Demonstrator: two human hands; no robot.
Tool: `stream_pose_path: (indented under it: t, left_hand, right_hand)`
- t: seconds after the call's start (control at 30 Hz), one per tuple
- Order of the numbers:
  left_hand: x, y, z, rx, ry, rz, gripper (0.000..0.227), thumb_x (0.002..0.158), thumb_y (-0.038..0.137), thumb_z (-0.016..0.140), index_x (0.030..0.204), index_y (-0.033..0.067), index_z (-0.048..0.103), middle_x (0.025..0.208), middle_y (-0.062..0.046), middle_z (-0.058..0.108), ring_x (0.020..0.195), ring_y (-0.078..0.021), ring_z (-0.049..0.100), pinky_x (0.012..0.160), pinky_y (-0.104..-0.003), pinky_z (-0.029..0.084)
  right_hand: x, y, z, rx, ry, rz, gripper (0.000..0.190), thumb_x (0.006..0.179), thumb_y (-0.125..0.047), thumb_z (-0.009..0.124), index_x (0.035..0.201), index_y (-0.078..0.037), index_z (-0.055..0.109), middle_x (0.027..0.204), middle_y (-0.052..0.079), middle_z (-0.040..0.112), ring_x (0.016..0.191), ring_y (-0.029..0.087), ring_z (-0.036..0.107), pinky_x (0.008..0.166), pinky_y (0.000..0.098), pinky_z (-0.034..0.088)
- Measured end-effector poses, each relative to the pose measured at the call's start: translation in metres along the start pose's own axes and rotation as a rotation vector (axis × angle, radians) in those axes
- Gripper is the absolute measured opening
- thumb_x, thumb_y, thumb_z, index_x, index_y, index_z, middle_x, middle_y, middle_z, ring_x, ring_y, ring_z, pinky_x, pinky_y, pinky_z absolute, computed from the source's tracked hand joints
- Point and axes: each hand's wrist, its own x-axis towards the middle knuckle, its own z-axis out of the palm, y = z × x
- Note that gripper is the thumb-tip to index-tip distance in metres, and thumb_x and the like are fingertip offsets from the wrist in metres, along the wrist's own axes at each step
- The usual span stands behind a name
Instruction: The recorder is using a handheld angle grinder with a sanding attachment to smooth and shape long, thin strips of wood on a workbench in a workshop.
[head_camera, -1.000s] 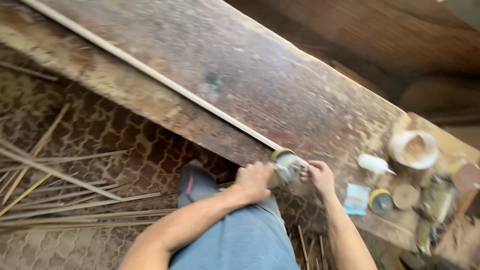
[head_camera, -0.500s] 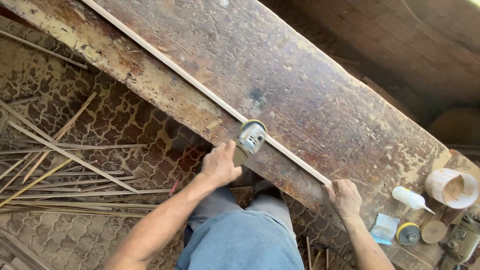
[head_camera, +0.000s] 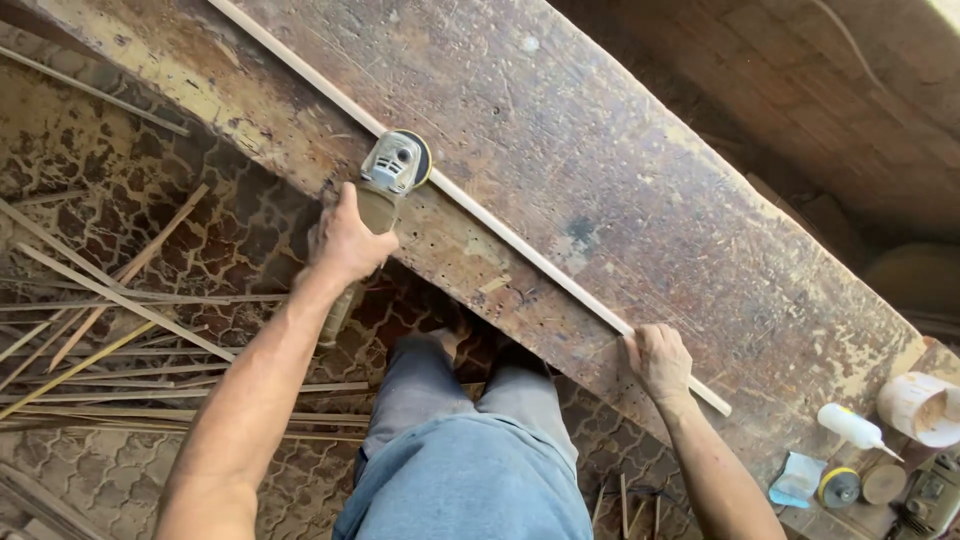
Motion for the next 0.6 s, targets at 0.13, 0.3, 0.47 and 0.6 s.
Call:
stream_pose_path:
  t: [0.13, 0.3, 0.47, 0.6]
  left_hand:
    - [-0.004, -0.002, 0.029, 0.089, 0.123, 0.140, 0.077, 0.066, 0.030, 0.078, 0.130, 0.0042, 0.044, 0.105, -0.027, 0.064, 0.094, -0.0446, 0.067, 0.077, -0.056, 0.055]
    - [-0.062, 0.031, 0.064, 0.125, -0.053, 0.244, 0.063, 0.070, 0.028, 0.073, 0.123, 0.0055, 0.046, 0.107, -0.024, 0.063, 0.098, -0.0459, 0.065, 0.083, -0.057, 0.054]
    - [-0.062, 0.034, 0.073, 0.061, -0.115, 0.380, 0.062, 0.072, 0.025, 0.074, 0.122, 0.0029, 0.047, 0.108, -0.026, 0.060, 0.102, -0.0481, 0.062, 0.086, -0.058, 0.052]
    - [-0.014, 0.000, 0.037, 0.031, -0.095, 0.364, 0.071, 0.072, 0.025, 0.075, 0.131, 0.0022, 0.043, 0.109, -0.026, 0.060, 0.101, -0.0458, 0.063, 0.083, -0.057, 0.053]
  right_hand:
    - [0.038, -0.036, 0.007, 0.055, 0.068, -0.074, 0.022, 0.085, -0.029, 0.077, 0.091, -0.011, 0.065, 0.090, 0.009, 0.064, 0.089, 0.032, 0.064, 0.075, 0.0429, 0.053]
    - [0.085, -0.077, 0.018, 0.096, 0.077, -0.130, 0.022, 0.085, -0.031, 0.076, 0.089, -0.013, 0.065, 0.089, 0.008, 0.064, 0.087, 0.031, 0.064, 0.074, 0.0425, 0.053]
    - [0.110, -0.097, 0.018, 0.106, 0.119, -0.181, 0.024, 0.083, -0.032, 0.076, 0.089, -0.012, 0.065, 0.088, 0.009, 0.064, 0.086, 0.031, 0.065, 0.072, 0.0432, 0.054]
    - [0.132, -0.125, 0.021, 0.027, 0.048, -0.141, 0.024, 0.083, -0.034, 0.076, 0.088, -0.013, 0.065, 0.086, 0.007, 0.065, 0.084, 0.030, 0.066, 0.070, 0.0431, 0.054]
